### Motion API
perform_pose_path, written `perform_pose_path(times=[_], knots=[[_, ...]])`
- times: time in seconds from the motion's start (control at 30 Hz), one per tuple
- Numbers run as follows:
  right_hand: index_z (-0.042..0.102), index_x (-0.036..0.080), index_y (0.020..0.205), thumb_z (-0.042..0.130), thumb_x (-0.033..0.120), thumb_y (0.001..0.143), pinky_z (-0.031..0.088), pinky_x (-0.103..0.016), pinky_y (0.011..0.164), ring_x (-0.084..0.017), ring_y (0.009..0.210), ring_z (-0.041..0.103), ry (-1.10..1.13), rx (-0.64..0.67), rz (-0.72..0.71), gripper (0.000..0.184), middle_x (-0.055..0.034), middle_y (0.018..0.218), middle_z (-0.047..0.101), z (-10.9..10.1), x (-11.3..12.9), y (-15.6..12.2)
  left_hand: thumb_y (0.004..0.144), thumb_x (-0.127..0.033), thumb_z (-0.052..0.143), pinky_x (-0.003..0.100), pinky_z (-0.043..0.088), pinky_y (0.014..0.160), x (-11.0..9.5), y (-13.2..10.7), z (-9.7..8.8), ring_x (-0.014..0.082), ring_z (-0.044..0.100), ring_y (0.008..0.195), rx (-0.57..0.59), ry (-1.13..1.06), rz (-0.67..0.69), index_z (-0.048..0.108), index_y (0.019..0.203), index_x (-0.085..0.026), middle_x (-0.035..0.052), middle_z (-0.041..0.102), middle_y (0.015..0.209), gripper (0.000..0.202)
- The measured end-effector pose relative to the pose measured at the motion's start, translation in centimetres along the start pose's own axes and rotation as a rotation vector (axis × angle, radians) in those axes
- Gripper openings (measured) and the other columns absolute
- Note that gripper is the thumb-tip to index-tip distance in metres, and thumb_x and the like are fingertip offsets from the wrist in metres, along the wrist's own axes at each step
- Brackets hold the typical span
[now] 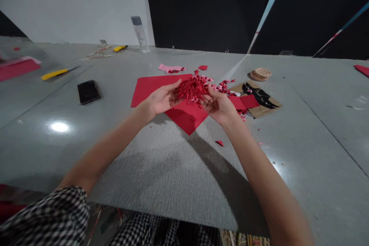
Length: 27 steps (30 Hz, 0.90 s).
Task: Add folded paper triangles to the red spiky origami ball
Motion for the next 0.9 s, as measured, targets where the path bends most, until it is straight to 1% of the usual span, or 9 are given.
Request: perform_pose_path(times=[0.1, 0.27, 0.33, 0.43, 0.5, 0.6, 0.67, 0.77, 0.9], knots=[[0.061, 0.029, 0.077, 0.090, 0.051, 0.072, 0.063, -0.035, 0.085, -0.019, 0.078, 0.068, 0.005, 0.031, 0.046, 0.036, 0.0013, 0.067, 0.060, -0.2, -0.1, 0.0, 0.077, -0.042, 0.089, 0.043, 0.051, 0.119, 0.0, 0.1, -0.2, 0.0282, 0.067, 0.126, 0.003, 0.027, 0.011, 0.077, 0.091, -0.020, 0.0102, 0.079, 0.112, 0.028], [0.066, 0.029, 0.079, 0.085, 0.041, 0.079, 0.063, -0.035, 0.084, -0.018, 0.076, 0.067, 0.016, -0.011, 0.072, 0.023, 0.0012, 0.069, 0.063, -0.7, -0.4, 0.2, 0.081, -0.037, 0.086, 0.042, 0.052, 0.118, -0.2, -0.2, 0.4, 0.0253, 0.070, 0.118, -0.016, 0.014, -0.034, 0.077, 0.091, -0.020, 0.0087, 0.080, 0.105, 0.022], [0.068, 0.028, 0.080, 0.084, 0.039, 0.081, 0.063, -0.033, 0.079, -0.017, 0.071, 0.064, 0.039, -0.024, 0.069, 0.019, 0.0014, 0.067, 0.062, -0.6, -0.4, 0.3, 0.085, -0.031, 0.082, 0.038, 0.055, 0.111, -0.3, -0.5, 0.8, 0.0213, 0.073, 0.103, -0.054, -0.045, -0.072, 0.076, 0.087, -0.019, 0.0075, 0.080, 0.094, 0.014], [0.070, 0.026, 0.082, 0.081, 0.031, 0.083, 0.061, -0.027, 0.067, -0.013, 0.061, 0.057, 0.155, -0.059, 0.122, 0.013, 0.0021, 0.065, 0.060, -0.1, -0.3, 0.0, 0.090, -0.019, 0.074, 0.030, 0.060, 0.095, -0.5, -1.1, 1.4, 0.0140, 0.071, 0.079, -0.097, -0.109, -0.099, 0.075, 0.084, -0.016, 0.0050, 0.078, 0.082, 0.006], [0.069, 0.025, 0.081, 0.078, 0.027, 0.086, 0.059, -0.023, 0.062, -0.010, 0.056, 0.053, 0.234, -0.080, 0.183, 0.010, 0.0022, 0.065, 0.060, 0.3, -0.1, -0.4, 0.092, -0.014, 0.070, 0.026, 0.061, 0.086, -0.6, -1.4, 1.7, 0.0113, 0.069, 0.072, -0.105, -0.124, -0.104, 0.074, 0.084, -0.013, 0.0038, 0.077, 0.078, 0.009], [0.067, 0.024, 0.078, 0.076, 0.030, 0.090, 0.058, -0.022, 0.061, -0.009, 0.054, 0.052, 0.300, -0.090, 0.240, 0.016, 0.0023, 0.064, 0.061, 0.9, 0.3, -0.9, 0.092, -0.012, 0.068, 0.023, 0.060, 0.078, -0.6, -1.5, 1.9, 0.0102, 0.068, 0.069, -0.104, -0.128, -0.115, 0.073, 0.084, -0.011, 0.0037, 0.076, 0.076, 0.010], [0.067, 0.024, 0.078, 0.076, 0.029, 0.089, 0.058, -0.022, 0.061, -0.009, 0.056, 0.054, 0.303, -0.085, 0.247, 0.016, 0.0024, 0.065, 0.063, 1.1, 0.5, -1.1, 0.090, -0.012, 0.069, 0.023, 0.060, 0.079, -0.5, -1.4, 1.9, 0.0103, 0.068, 0.069, -0.102, -0.116, -0.114, 0.073, 0.084, -0.012, 0.0041, 0.076, 0.077, 0.008], [0.068, 0.023, 0.078, 0.075, 0.021, 0.088, 0.058, -0.022, 0.065, -0.009, 0.058, 0.058, 0.279, -0.066, 0.220, 0.012, 0.0023, 0.067, 0.065, 1.2, 0.6, -1.1, 0.088, -0.018, 0.073, 0.027, 0.061, 0.089, -0.5, -1.3, 1.6, 0.0120, 0.069, 0.076, -0.079, -0.091, -0.102, 0.074, 0.084, -0.014, 0.0047, 0.077, 0.083, 0.006], [0.066, 0.022, 0.073, 0.069, 0.015, 0.088, 0.057, -0.020, 0.065, -0.008, 0.054, 0.053, 0.269, -0.048, 0.174, 0.017, 0.0030, 0.061, 0.059, 1.0, 0.4, -0.8, 0.087, -0.040, 0.078, 0.038, 0.059, 0.105, -0.5, -1.3, 1.6, 0.0199, 0.074, 0.098, 0.043, -0.007, -0.080, 0.078, 0.096, -0.017, 0.0070, 0.080, 0.099, 0.024]])
Point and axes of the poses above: each hand's wrist, its own y-axis towards the middle knuckle, its own z-axis out of the palm, x = y × z, the point moved 3 cm from there along y, towards the middle knuckle
